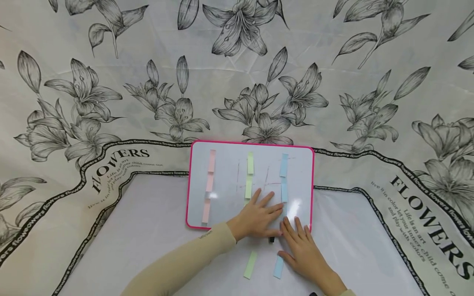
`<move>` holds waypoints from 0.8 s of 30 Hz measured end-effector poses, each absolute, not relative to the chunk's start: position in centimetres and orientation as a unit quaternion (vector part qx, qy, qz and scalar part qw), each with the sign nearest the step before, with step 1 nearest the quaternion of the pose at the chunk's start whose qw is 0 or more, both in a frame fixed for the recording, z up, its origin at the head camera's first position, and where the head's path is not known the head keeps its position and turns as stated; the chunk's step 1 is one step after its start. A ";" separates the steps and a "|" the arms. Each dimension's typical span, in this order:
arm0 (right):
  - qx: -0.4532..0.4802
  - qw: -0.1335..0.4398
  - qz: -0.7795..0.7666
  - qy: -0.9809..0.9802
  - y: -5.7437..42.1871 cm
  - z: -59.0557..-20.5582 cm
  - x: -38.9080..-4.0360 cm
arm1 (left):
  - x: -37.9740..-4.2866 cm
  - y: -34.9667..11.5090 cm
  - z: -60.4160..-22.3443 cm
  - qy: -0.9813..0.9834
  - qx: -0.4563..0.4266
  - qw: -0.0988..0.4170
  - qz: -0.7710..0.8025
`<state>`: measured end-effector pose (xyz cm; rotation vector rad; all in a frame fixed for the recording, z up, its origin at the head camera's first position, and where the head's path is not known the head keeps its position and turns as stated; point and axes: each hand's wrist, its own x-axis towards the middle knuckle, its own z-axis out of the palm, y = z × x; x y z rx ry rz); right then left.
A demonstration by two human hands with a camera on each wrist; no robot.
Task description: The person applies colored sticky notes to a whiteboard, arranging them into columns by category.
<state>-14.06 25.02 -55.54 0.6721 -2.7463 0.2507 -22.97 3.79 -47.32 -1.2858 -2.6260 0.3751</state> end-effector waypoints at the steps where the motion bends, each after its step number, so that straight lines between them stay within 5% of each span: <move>1: 0.234 0.150 0.091 -0.956 25.0 -55.6 -14.1 | -23.0 3.8 -47.3 -0.885 -0.436 0.099 0.129; 24: 0.242 0.142 0.100 -0.955 24.9 -54.8 -13.9 | -23.3 4.1 -48.0 -0.882 -0.443 0.103 0.120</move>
